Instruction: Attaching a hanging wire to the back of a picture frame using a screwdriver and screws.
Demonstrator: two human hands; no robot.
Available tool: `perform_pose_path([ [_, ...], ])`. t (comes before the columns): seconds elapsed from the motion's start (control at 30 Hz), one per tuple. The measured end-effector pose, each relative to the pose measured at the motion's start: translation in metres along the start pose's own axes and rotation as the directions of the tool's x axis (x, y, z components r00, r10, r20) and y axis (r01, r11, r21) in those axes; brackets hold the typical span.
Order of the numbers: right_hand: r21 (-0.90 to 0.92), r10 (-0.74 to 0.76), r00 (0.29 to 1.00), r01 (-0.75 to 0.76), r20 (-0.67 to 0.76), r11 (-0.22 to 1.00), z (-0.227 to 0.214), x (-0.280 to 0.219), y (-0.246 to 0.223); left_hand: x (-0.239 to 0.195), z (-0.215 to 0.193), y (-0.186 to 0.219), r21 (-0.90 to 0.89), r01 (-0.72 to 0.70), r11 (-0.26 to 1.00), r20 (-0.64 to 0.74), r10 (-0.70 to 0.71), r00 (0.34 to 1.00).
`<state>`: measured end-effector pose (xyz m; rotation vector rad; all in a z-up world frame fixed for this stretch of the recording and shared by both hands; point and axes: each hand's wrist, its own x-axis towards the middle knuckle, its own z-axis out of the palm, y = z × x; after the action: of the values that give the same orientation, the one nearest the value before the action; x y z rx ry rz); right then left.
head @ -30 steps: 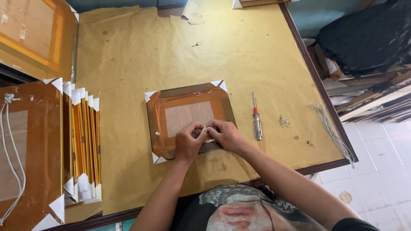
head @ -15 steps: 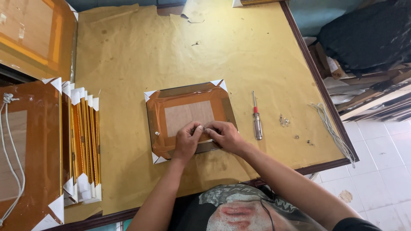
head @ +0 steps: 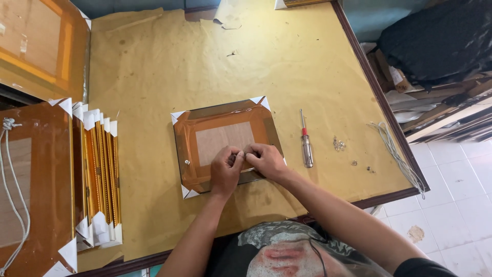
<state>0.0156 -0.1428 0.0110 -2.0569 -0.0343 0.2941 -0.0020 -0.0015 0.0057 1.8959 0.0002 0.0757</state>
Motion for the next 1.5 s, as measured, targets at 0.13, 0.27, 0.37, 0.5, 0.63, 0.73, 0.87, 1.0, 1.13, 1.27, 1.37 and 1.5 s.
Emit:
perform_pose_path([
  [0.13,0.021,-0.006,1.0,0.006,-0.009,1.0,-0.003,0.0,-0.003,-0.002,0.0,0.007,0.012,-0.005,1.0,-0.015,0.005,1.0],
  [0.27,0.07,-0.027,0.999,0.029,-0.023,0.997,-0.001,-0.002,-0.004,-0.002,0.003,-0.002,0.027,0.016,1.0,-0.054,-0.014,0.998],
  [0.37,0.061,-0.038,0.999,0.041,-0.038,0.997,0.002,-0.001,0.002,-0.003,0.004,-0.006,0.079,0.004,0.997,-0.04,-0.001,0.999],
  [0.5,0.06,-0.07,0.995,0.075,-0.077,0.995,0.003,0.0,0.01,-0.003,0.006,-0.007,0.113,-0.053,0.992,-0.005,0.054,0.999],
  [0.63,0.064,-0.103,0.989,0.111,-0.11,0.992,0.005,-0.002,0.012,-0.003,0.006,-0.01,0.108,-0.046,0.993,-0.023,0.049,0.999],
  [0.73,0.143,-0.07,0.986,0.091,-0.149,0.986,0.005,-0.004,0.008,-0.002,0.006,-0.011,0.12,-0.056,0.991,-0.064,0.064,0.996],
  [0.87,0.258,0.021,0.985,0.024,-0.173,0.966,0.001,-0.008,0.004,0.0,0.007,-0.016,0.109,-0.023,0.994,-0.113,0.035,0.993],
  [1.0,0.42,0.252,0.938,-0.135,-0.236,0.897,-0.022,-0.022,-0.014,0.001,0.007,-0.028,0.049,0.037,0.998,-0.193,-0.027,0.981],
  [1.13,0.101,0.244,0.861,-0.223,-0.446,0.97,-0.067,-0.032,0.043,-0.002,0.005,-0.019,0.101,-0.038,0.994,-0.191,0.057,0.98],
  [1.27,-0.159,0.105,0.743,-0.276,-0.661,0.948,-0.123,-0.065,0.086,-0.003,0.009,-0.019,0.142,-0.046,0.989,-0.189,0.073,0.979],
  [1.37,-0.241,0.045,0.658,-0.338,-0.752,0.91,-0.152,-0.093,0.103,-0.001,0.011,-0.015,0.205,-0.046,0.978,-0.158,0.08,0.984],
  [1.5,-0.254,0.063,0.606,-0.423,-0.793,0.87,-0.168,-0.12,0.108,-0.002,0.014,-0.016,0.285,-0.042,0.958,-0.12,0.079,0.99],
])
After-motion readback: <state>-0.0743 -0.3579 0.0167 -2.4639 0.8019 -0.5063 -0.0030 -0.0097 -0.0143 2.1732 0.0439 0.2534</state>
